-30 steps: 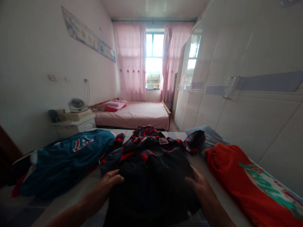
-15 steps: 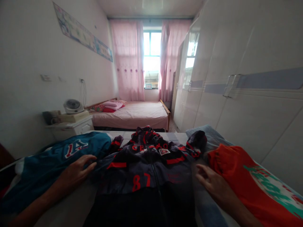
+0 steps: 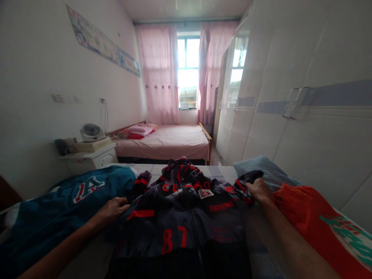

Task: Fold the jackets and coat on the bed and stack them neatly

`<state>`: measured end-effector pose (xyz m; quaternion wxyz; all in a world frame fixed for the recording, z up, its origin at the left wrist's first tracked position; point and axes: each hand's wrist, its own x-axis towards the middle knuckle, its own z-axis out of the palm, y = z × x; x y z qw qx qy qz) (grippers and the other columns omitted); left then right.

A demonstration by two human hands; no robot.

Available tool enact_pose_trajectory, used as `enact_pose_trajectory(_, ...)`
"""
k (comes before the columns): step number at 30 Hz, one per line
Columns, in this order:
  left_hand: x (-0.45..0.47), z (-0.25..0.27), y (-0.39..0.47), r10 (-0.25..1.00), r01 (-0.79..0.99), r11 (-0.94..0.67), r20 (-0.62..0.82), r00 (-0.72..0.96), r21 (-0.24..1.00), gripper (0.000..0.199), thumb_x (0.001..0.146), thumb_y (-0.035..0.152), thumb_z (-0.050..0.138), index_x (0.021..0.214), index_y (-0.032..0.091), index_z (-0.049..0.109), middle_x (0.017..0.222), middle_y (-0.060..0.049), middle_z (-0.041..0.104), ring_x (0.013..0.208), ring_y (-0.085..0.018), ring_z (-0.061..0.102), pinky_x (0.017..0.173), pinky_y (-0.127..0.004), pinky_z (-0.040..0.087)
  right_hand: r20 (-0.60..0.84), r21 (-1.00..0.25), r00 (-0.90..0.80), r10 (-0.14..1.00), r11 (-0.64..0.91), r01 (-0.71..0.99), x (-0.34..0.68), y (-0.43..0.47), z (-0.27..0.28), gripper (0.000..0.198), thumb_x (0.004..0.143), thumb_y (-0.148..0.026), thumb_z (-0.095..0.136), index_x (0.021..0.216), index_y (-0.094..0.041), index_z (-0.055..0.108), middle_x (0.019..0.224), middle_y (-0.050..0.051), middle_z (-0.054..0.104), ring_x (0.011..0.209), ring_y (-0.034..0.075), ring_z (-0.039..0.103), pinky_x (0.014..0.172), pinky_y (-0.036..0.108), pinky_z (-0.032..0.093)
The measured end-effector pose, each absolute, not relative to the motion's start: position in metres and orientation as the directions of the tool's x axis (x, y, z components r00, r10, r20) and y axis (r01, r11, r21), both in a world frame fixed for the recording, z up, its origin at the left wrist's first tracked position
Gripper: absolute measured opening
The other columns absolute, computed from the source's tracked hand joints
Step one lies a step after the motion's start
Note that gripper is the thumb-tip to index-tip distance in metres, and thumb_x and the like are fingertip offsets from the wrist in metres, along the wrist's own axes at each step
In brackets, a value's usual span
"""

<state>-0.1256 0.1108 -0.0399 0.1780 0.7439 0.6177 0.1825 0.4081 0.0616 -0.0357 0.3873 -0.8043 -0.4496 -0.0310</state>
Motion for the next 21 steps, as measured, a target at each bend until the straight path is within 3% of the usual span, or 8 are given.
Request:
enact_pose_trajectory(2,-0.127,-0.027,0.112,0.983,0.843,-0.181,0.08,0.163,0.507,0.024,0.073,0.035,0.048,0.057,0.018,0.053,0.057,0.001,0.057,0.062,-0.017,0.058,0.054,-0.022,0.037,0.381,-0.623,0.65,0.657,-0.337,0.706,0.407,0.06,-0.026,0.029,0.069,-0.038,0.051,0.076,-0.012,0.062,0.065,0.016,0.062,0.071,0.032,0.063,0.059,0.04,0.046)
enact_pose_trajectory(5,-0.136,0.013,0.107,0.979,0.856,-0.151,0.195,0.061,0.494,0.027,0.08,0.036,0.04,0.071,0.016,0.056,0.06,0.002,0.055,0.063,-0.016,0.056,0.058,-0.022,0.037,0.45,-0.64,0.713,0.537,-0.363,0.677,0.389,0.053,0.004,0.035,0.073,-0.035,0.046,0.099,-0.014,0.057,0.093,0.016,0.064,0.088,0.029,0.061,0.073,0.038,0.047)
enact_pose_trajectory(8,-0.145,0.049,0.099,0.914,0.938,-0.065,0.398,-0.081,0.341,0.035,0.086,0.038,0.032,0.09,0.013,0.058,0.071,-0.002,0.058,0.071,-0.02,0.057,0.066,-0.029,0.04,0.624,-0.624,0.635,0.456,-0.199,0.756,0.343,0.038,0.036,0.035,0.077,-0.035,0.045,0.107,-0.02,0.052,0.107,0.011,0.06,0.099,0.025,0.057,0.085,0.035,0.044)
enact_pose_trajectory(10,-0.143,0.056,0.093,0.862,0.976,-0.046,0.502,-0.069,0.213,0.038,0.088,0.036,0.032,0.103,0.011,0.056,0.089,-0.008,0.06,0.08,-0.026,0.059,0.071,-0.034,0.043,0.689,-0.566,0.436,0.578,0.055,0.822,0.304,0.024,0.045,0.029,0.074,-0.029,0.048,0.102,-0.021,0.053,0.1,0.007,0.062,0.09,0.021,0.059,0.081,0.033,0.047)
enact_pose_trajectory(13,-0.13,0.036,0.086,0.771,0.979,-0.185,0.631,0.09,0.087,0.039,0.087,0.031,0.036,0.117,0.01,0.05,0.117,-0.015,0.053,0.103,-0.03,0.055,0.085,-0.04,0.044,0.593,-0.5,0.035,0.804,0.334,0.799,0.265,0.004,0.03,0.031,0.076,-0.021,0.044,0.105,-0.024,0.055,0.111,0.003,0.059,0.094,0.018,0.058,0.084,0.032,0.047)
enact_pose_trajectory(17,-0.1,-0.005,0.072,0.643,0.881,-0.471,0.666,0.378,-0.046,0.035,0.085,0.024,0.041,0.115,0.012,0.055,0.127,-0.015,0.049,0.124,-0.029,0.041,0.104,-0.042,0.033,0.458,-0.654,0.313,0.832,0.077,0.752,0.274,-0.005,-0.024,0.038,0.075,-0.02,0.042,0.111,-0.018,0.055,0.115,0.009,0.057,0.099,0.021,0.058,0.085,0.035,0.047)
enact_pose_trajectory(19,-0.084,-0.02,0.062,0.621,0.82,-0.569,0.623,0.476,-0.059,0.033,0.085,0.021,0.041,0.113,0.015,0.058,0.131,-0.014,0.048,0.13,-0.029,0.034,0.107,-0.043,0.029,0.252,-0.768,0.446,0.859,-0.103,0.632,0.291,-0.006,-0.043,0.04,0.071,-0.023,0.047,0.11,-0.015,0.056,0.114,0.012,0.059,0.103,0.024,0.058,0.088,0.037,0.046)
enact_pose_trajectory(21,-0.071,-0.031,0.054,0.617,0.756,-0.654,0.553,0.56,-0.036,0.034,0.087,0.023,0.043,0.116,0.017,0.058,0.136,-0.012,0.045,0.133,-0.027,0.031,0.109,-0.043,0.028,0.013,-0.884,0.422,0.906,-0.187,0.428,0.301,-0.012,-0.051,0.039,0.074,-0.031,0.05,0.109,-0.015,0.057,0.113,0.012,0.062,0.106,0.025,0.058,0.089,0.038,0.046)
